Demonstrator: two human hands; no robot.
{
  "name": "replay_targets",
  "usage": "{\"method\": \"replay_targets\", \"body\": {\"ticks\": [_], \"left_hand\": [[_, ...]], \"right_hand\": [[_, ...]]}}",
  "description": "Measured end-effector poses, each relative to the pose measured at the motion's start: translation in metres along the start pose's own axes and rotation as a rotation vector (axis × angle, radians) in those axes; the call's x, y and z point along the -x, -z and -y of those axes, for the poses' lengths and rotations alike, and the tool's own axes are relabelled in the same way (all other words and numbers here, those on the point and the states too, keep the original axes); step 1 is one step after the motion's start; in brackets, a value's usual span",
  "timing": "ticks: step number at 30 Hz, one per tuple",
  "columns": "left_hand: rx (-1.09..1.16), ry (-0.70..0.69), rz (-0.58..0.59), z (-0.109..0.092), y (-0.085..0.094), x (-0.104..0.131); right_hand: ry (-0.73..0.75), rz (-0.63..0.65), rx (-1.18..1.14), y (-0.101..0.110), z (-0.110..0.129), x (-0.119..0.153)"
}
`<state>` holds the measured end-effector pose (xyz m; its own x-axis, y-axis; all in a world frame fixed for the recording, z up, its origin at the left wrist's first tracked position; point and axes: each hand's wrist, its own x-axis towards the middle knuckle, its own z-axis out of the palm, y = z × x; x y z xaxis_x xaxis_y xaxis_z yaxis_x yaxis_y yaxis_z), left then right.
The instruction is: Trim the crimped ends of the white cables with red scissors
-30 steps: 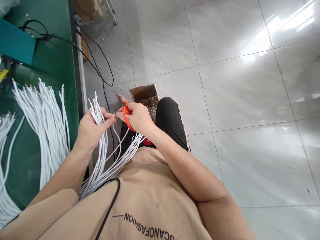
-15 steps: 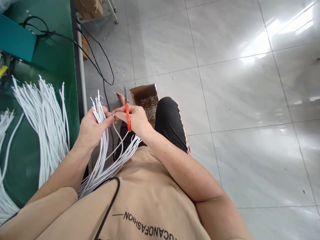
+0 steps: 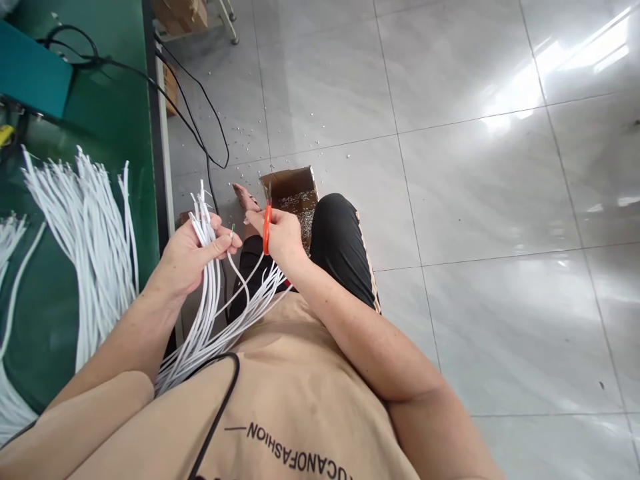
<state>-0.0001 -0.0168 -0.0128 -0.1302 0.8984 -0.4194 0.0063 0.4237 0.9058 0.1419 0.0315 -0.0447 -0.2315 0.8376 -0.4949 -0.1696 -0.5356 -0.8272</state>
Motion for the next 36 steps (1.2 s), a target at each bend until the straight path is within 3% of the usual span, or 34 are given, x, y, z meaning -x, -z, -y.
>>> {"method": "replay_targets", "body": {"ticks": [3, 8, 10, 15, 21, 27, 36], "left_hand": [[-0.029, -0.002, -0.077, -0.001, -0.002, 0.000], [-0.102, -0.046, -0.199, 0.002, -0.001, -0.001], [-0.137, -0.063, -0.187, 0.002, 0.002, -0.002], [-0.107, 0.043, -0.087, 0.001, 0.009, -0.003], [-0.122, 0.000, -0.100, 0.002, 0.010, -0.005], [-0.005, -0.013, -0.074, 0.001, 0.005, -0.003], [0.071, -0.013, -0.159, -0.001, 0.003, -0.004]], "right_hand": [[0.092, 0.017, -0.031, 0.000, 0.002, 0.005], [0.103, 0.124, 0.028, -0.003, 0.001, 0.012], [0.126, 0.103, 0.108, -0.003, -0.001, 0.011], [0.290, -0.104, 0.192, -0.003, 0.003, 0.010], [0.421, -0.055, 0.196, -0.005, 0.018, 0.007], [0.176, 0.120, 0.250, -0.009, 0.021, -0.002], [0.013, 0.163, 0.001, -0.014, 0.011, 0.005]]}}
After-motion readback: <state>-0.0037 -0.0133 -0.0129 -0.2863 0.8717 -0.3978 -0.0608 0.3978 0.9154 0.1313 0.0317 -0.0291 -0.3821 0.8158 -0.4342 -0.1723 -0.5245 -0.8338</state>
